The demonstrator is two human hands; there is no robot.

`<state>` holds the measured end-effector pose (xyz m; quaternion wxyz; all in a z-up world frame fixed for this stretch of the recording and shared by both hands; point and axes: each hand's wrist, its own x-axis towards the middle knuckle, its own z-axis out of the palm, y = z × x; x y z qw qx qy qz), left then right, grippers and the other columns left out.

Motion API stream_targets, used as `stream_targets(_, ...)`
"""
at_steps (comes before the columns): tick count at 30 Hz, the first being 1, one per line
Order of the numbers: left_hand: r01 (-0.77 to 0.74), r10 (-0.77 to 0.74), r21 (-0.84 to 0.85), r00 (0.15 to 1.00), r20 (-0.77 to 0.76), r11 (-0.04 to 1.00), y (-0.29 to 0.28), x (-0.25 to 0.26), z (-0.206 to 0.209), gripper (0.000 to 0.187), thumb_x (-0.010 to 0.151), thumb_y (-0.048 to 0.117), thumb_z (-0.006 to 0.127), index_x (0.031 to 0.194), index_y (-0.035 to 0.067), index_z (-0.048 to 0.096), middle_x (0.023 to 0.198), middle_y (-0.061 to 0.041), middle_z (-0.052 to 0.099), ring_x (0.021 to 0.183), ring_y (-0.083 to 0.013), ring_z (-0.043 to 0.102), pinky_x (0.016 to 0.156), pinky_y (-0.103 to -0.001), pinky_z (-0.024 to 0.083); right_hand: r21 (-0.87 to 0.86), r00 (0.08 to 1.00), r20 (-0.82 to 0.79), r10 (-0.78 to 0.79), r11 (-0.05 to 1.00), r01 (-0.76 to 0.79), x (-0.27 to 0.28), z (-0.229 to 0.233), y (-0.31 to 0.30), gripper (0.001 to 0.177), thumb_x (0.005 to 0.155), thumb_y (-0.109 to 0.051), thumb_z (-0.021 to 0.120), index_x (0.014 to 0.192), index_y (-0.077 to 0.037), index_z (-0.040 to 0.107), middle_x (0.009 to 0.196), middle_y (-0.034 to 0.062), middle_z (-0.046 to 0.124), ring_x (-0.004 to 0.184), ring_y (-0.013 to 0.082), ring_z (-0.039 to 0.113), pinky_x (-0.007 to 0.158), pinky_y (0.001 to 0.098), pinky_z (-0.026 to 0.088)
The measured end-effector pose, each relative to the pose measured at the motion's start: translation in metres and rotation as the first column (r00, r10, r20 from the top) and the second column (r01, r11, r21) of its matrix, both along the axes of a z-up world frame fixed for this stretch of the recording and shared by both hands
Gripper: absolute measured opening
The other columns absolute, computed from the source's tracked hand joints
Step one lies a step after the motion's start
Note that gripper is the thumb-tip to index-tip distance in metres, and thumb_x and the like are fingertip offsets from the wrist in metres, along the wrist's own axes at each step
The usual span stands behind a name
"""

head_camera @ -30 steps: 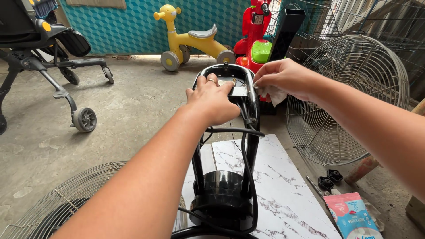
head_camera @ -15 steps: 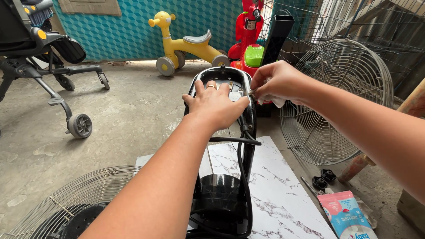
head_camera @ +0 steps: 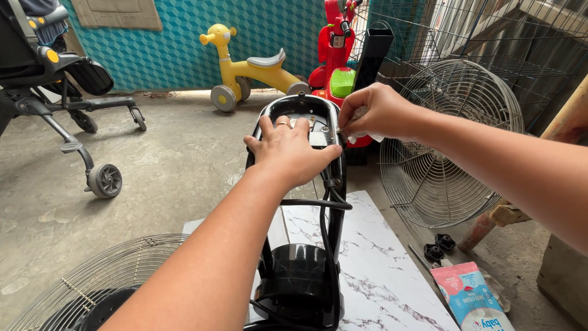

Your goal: The person wipes the back control housing of an electric fan with a white cloth, then attaches the front wire cage to the fan head and wipes the cage. The fan remains disassembled with the rear cage not reattached.

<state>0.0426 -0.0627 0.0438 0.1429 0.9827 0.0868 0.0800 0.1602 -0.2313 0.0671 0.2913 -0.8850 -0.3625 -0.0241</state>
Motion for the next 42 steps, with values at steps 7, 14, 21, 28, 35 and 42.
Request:
stream_targets(7, -0.004, 0.006, -0.038, 0.999, 0.054, 0.999, 0.009, -0.001, -0.005, 0.088, 0.076, 0.071, 0.063, 0.147, 0.021, 0.048, 0.156, -0.017, 0.038, 0.152, -0.0361, 0.013, 0.116, -0.072, 0.013, 0.018, 0.997, 0.075, -0.003, 1.0, 0.002, -0.021, -0.009, 0.006, 0.009, 0.075, -0.003, 0.081, 0.084, -0.004, 0.079, 0.078, 0.0056, 0.077, 0.068, 0.0094, 0.07, 0.065, 0.026, 0.058)
stream_targets(14, 0.001, 0.003, -0.071, 0.999, 0.051, 0.997, 0.013, 0.003, -0.007, 0.089, 0.074, 0.07, 0.065, 0.146, 0.02, 0.05, 0.154, -0.017, 0.043, 0.152, -0.0365, 0.014, 0.117, -0.072, 0.012, 0.123, 0.99, -0.07, -0.124, 0.984, 0.132, 0.004, -0.011, 0.023, 0.021, 0.066, 0.01, 0.077, 0.084, -0.001, 0.077, 0.078, 0.0084, 0.075, 0.066, 0.0124, 0.072, 0.063, 0.0245, 0.06)
stream_targets(21, 0.012, -0.006, -0.094, 0.998, 0.066, 0.995, 0.02, 0.009, -0.009, 0.089, 0.074, 0.069, 0.066, 0.145, 0.017, 0.05, 0.152, -0.019, 0.044, 0.153, -0.0389, 0.012, 0.116, -0.075, 0.01, 0.081, 0.965, -0.146, -0.216, 0.97, 0.229, 0.08, -0.004, 0.047, 0.019, 0.071, 0.01, 0.078, 0.087, 0.002, 0.076, 0.077, 0.0129, 0.073, 0.063, 0.0138, 0.066, 0.053, 0.0275, 0.052)
stream_targets(28, 0.023, -0.012, -0.102, 0.994, 0.106, 0.995, 0.026, 0.008, -0.012, 0.093, 0.074, 0.068, 0.066, 0.148, 0.017, 0.046, 0.153, -0.021, 0.04, 0.152, -0.0407, 0.011, 0.114, -0.076, 0.008, 0.108, 0.966, -0.166, -0.197, 0.97, 0.217, 0.113, -0.003, 0.062, 0.017, 0.075, 0.005, 0.078, 0.091, 0.0, 0.075, 0.079, 0.0125, 0.074, 0.063, 0.0128, 0.069, 0.051, 0.027, 0.055)
stream_targets(35, 0.02, -0.007, -0.11, 0.993, 0.12, 0.994, 0.025, 0.008, -0.014, 0.093, 0.074, 0.069, 0.065, 0.149, 0.019, 0.044, 0.154, -0.018, 0.039, 0.152, -0.0369, 0.013, 0.115, -0.075, 0.008, 0.227, 0.95, -0.184, -0.253, 0.929, 0.291, 0.049, -0.016, 0.045, 0.014, 0.075, 0.005, 0.074, 0.088, 0.002, 0.076, 0.079, 0.0112, 0.074, 0.065, 0.0133, 0.071, 0.058, 0.0259, 0.06)
stream_targets(42, 0.024, -0.009, -0.106, 0.99, 0.14, 0.994, 0.025, 0.004, -0.014, 0.095, 0.073, 0.069, 0.066, 0.149, 0.017, 0.045, 0.153, -0.019, 0.041, 0.151, -0.037, 0.016, 0.114, -0.076, 0.008, 0.241, 0.976, -0.047, -0.211, 0.946, 0.216, -0.007, -0.027, 0.029, 0.015, 0.071, 0.004, 0.074, 0.084, 0.0, 0.078, 0.076, 0.0102, 0.074, 0.065, 0.014, 0.07, 0.061, 0.0272, 0.058)
